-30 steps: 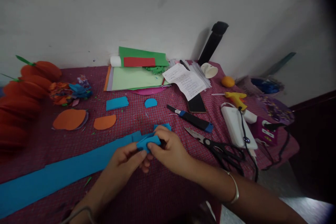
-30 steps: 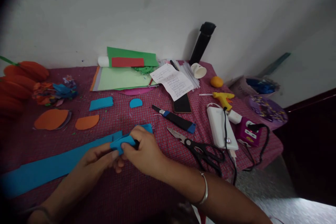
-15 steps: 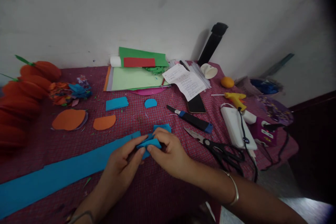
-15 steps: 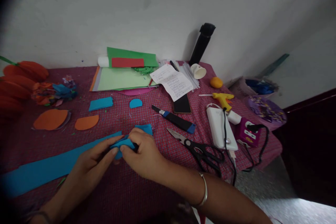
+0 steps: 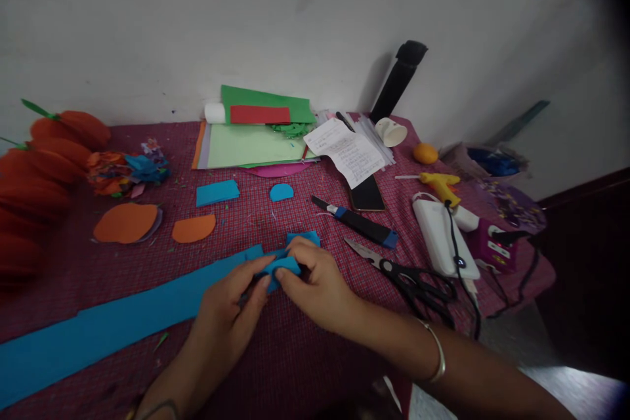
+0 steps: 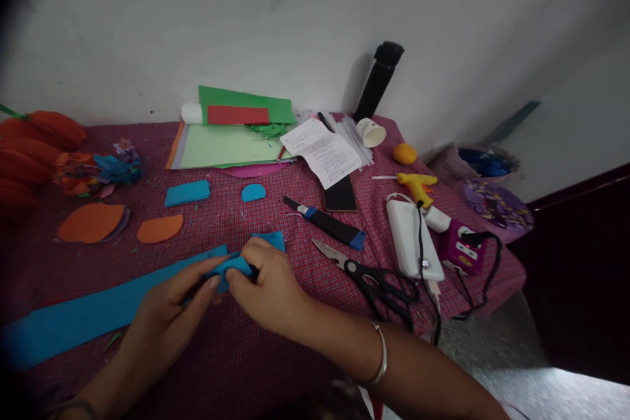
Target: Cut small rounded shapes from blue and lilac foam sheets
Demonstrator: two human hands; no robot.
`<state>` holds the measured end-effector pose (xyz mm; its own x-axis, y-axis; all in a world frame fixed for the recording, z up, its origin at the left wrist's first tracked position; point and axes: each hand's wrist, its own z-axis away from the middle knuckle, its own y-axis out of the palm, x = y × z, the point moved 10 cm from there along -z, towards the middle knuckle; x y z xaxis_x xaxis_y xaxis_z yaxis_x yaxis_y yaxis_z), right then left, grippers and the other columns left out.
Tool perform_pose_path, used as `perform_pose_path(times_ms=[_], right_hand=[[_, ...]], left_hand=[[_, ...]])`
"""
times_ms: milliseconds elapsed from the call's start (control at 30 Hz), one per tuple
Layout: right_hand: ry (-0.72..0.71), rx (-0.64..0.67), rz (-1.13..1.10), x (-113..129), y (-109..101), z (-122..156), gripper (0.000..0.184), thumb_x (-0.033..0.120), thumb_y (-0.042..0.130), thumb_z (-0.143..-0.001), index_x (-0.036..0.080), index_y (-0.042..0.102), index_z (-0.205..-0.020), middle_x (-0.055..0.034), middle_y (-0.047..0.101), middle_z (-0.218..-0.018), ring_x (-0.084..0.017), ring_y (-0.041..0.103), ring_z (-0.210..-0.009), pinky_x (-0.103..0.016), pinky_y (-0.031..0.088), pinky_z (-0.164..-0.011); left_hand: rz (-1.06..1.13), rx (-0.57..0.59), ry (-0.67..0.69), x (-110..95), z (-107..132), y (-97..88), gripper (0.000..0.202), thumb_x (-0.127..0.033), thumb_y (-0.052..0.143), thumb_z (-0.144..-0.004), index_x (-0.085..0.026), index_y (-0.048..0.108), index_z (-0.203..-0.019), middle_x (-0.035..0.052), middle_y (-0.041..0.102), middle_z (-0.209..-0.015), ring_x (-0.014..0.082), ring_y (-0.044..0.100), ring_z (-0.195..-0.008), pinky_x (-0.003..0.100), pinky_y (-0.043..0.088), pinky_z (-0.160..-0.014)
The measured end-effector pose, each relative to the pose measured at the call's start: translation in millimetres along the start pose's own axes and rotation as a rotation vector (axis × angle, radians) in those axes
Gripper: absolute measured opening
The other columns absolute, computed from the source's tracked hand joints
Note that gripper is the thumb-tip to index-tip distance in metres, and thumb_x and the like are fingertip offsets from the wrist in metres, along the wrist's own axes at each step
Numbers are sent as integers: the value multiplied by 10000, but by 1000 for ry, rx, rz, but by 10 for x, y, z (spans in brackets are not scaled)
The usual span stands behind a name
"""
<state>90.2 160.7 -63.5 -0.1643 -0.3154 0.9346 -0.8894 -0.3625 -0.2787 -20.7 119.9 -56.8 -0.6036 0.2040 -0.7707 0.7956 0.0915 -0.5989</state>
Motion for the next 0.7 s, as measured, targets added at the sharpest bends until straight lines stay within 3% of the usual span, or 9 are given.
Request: perform_pose_path(times_ms=[167, 267, 433, 533, 700], right_hand=[[0, -12, -5, 0, -7, -6, 305, 147, 539, -796, 205, 328, -585, 31, 412, -652, -121, 429, -643, -258, 328, -593], [-9, -16, 0, 10, -4, -7, 306, 152, 542, -797, 205, 328, -585, 31, 409, -650, -123, 428, -647, -259, 326, -594], [-8, -25, -35, 0, -6, -15, 314, 162, 565, -798, 202, 348, -575, 35, 408, -633, -125, 431, -644, -268, 335, -604], [14, -62, -92, -47, -33, -15, 281, 189, 609, -776, 201, 396, -593, 37, 429, -641, -122, 427, -634, -270, 342, -597], [211, -72, -339, -259, -16, -5, 186, 212, 663, -723, 204, 508, -825, 39, 507, -734, -111, 462, -618, -255, 381, -563]], left_hand=[[-138, -62, 168, -166, 30, -14, 218, -195, 495, -904, -220, 651, -1053, 42, 765, -966, 186, 730, -836, 281, 580, -722], [-171, -104, 195, -187, 49, -30, 181, -186, 501, -898, -219, 649, -996, 26, 760, -902, 175, 727, -783, 267, 573, -693], [-121, -153, 82, -73, 39, -118, 90, -234, 561, -863, -228, 637, -815, -41, 684, -662, 132, 647, -548, 219, 497, -505], [-27, -160, -12, 14, 25, -176, 122, -258, 557, -862, -228, 612, -757, -61, 597, -594, 111, 567, -499, 205, 461, -472], [-48, -173, -38, 32, 17, -230, 135, -261, 550, -864, -223, 590, -740, -57, 577, -598, 111, 553, -505, 209, 460, -480]])
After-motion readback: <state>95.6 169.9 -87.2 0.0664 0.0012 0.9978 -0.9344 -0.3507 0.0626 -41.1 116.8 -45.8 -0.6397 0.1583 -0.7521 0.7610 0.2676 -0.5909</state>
